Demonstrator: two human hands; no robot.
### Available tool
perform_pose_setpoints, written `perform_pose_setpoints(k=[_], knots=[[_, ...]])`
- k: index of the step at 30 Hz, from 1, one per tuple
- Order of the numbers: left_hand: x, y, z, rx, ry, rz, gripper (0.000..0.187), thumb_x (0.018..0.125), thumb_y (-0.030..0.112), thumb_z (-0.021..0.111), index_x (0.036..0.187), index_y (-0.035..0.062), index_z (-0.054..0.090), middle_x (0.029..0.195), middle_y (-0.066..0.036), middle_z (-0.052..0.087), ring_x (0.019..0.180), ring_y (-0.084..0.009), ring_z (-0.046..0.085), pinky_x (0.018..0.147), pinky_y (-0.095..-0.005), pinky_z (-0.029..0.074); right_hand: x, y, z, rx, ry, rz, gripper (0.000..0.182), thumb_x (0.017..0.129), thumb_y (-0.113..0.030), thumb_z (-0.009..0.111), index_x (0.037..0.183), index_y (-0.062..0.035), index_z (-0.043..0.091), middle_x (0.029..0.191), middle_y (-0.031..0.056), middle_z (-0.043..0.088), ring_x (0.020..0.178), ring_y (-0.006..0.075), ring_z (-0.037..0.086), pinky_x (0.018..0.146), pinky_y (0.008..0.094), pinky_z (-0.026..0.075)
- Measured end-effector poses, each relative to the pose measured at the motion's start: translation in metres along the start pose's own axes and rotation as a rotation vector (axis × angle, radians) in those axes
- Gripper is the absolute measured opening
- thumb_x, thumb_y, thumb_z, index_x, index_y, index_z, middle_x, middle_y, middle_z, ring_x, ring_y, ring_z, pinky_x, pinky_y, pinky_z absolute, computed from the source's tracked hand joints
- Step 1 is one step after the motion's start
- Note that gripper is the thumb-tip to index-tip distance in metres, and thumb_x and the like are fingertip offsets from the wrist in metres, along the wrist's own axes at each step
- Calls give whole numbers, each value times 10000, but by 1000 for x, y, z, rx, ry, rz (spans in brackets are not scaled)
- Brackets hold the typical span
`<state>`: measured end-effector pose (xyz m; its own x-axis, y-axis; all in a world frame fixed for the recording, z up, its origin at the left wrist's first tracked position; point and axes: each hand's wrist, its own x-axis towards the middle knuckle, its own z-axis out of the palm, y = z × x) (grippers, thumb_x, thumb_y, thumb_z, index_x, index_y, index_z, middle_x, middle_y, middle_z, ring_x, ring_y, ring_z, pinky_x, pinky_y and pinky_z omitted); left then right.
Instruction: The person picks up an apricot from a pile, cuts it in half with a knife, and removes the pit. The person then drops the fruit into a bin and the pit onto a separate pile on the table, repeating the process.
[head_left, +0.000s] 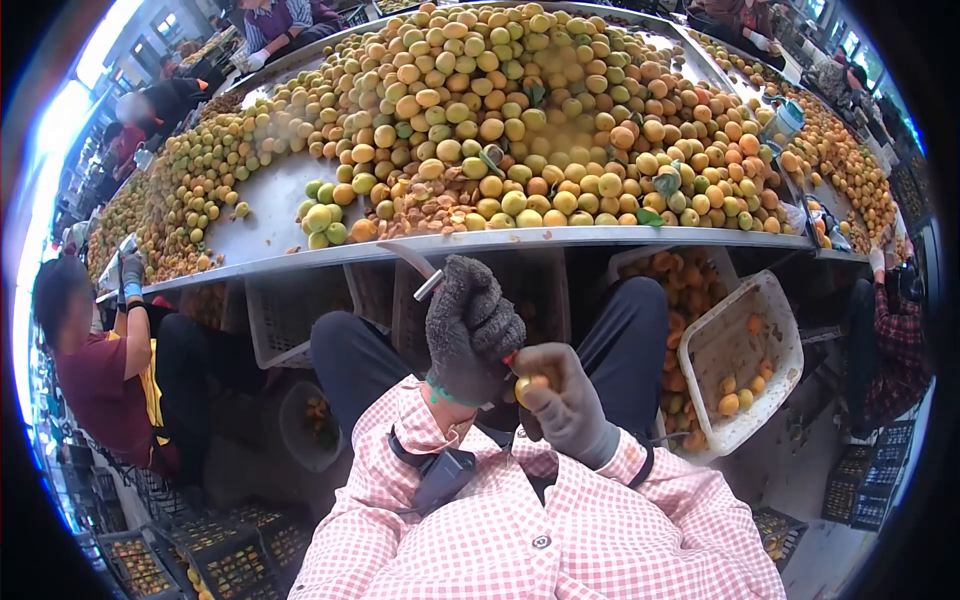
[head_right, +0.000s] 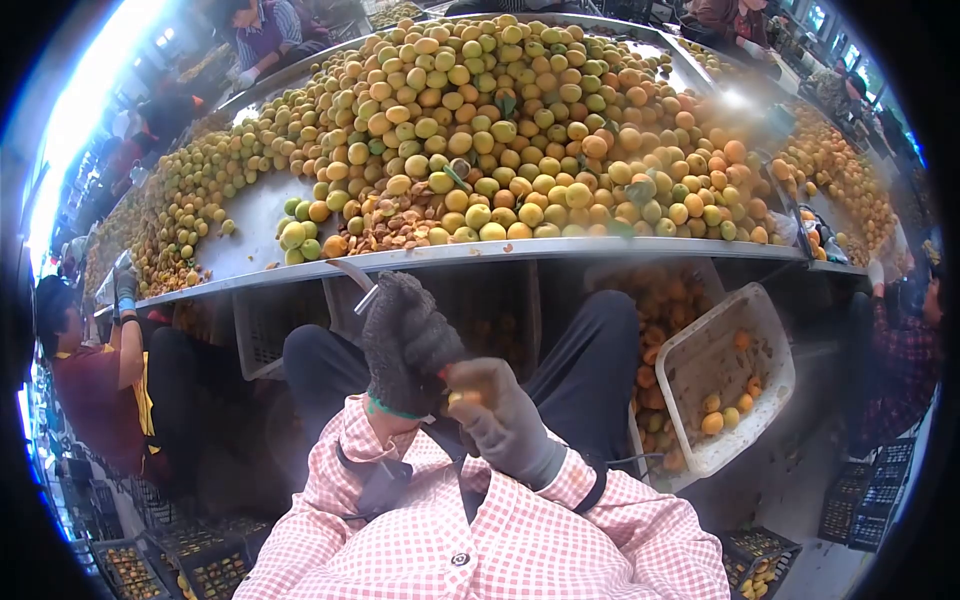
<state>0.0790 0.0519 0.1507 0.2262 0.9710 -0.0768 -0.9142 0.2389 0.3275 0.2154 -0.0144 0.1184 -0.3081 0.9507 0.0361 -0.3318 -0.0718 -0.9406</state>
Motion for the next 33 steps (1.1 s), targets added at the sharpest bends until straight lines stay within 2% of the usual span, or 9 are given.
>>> perform_pose_setpoints(k=[1, 6, 9, 17, 19, 24, 28, 30, 33], knots=[[1, 0, -1, 36, 34, 13, 232, 971, 336, 479, 880, 131, 534, 562, 75, 321, 405, -46, 275, 384, -213, 243, 4, -22, 0, 260, -40, 297, 335, 925, -334, 577, 1128, -90, 472, 865, 78, 590, 495, 109, 484, 447, 222, 393], [7, 5, -14, -16, 58, 31, 227, 963, 332, 500, 872, 128, 537, 552, 75, 313, 405, -45, 273, 384, -217, 240, 15, -27, -3, 641, -111, 479, 336, 952, -286, 537, 1204, -95, 425, 862, 72, 572, 480, 70, 439, 438, 199, 381], [6, 9, -20, 67, 86, 66, 234, 957, 338, 511, 867, 125, 541, 550, 71, 311, 400, -52, 269, 384, -227, 243, 15, -26, -2, 288, -145, 379, 388, 950, -182, 539, 1279, -80, 359, 897, 49, 554, 656, 83, 529, 584, 211, 453], [10, 10, -26, 235, 104, 209, 234, 949, 342, 525, 871, 124, 557, 540, 43, 312, 401, -80, 273, 381, -244, 246, 26, 16, 3, -182, -27, -9, 374, 944, -142, 539, 1261, -65, 357, 919, 29, 519, 626, 38, 438, 555, 175, 394], [13, 11, -33, 237, 120, 203, 234, 948, 341, 528, 869, 123, 558, 543, 43, 314, 401, -80, 270, 382, -243, 244, 35, 0, -5, 206, -65, 406, 330, 948, -171, 538, 1223, -59, 394, 919, 50, 539, 617, 53, 453, 542, 179, 391], [15, 21, -37, 214, 105, 173, 229, 946, 336, 534, 873, 119, 554, 551, 41, 323, 409, -79, 272, 388, -240, 246, 47, -5, 1, 562, -55, 607, 330, 977, -331, 465, 1171, -66, 437, 885, 68, 572, 507, 87, 433, 441, 208, 348], [17, 16, -37, 226, 55, 171, 230, 943, 342, 538, 879, 121, 544, 556, 36, 329, 426, -77, 290, 397, -237, 254, 45, 24, -2, 168, -154, 325, 287, 952, -181, 530, 1186, -63, 414, 945, 104, 596, 593, 152, 527, 554, 233, 437], [18, 12, -39, 240, 90, 165, 229, 941, 344, 540, 880, 123, 541, 558, 34, 329, 430, -77, 294, 399, -237, 257, 51, 40, -3, -637, -41, -257, 330, 947, -211, 540, 1174, -7, 415, 899, 122, 606, 648, 200, 588, 617, 268, 482], [24, 11, -48, 287, 189, 163, 242, 941, 360, 539, 869, 128, 542, 554, 47, 314, 426, -70, 293, 397, -233, 251, 55, 53, 0, -640, 42, -215, 363, 951, -274, 524, 1147, 18, 437, 842, 123, 610, 692, 213, 612, 654, 279, 492]])
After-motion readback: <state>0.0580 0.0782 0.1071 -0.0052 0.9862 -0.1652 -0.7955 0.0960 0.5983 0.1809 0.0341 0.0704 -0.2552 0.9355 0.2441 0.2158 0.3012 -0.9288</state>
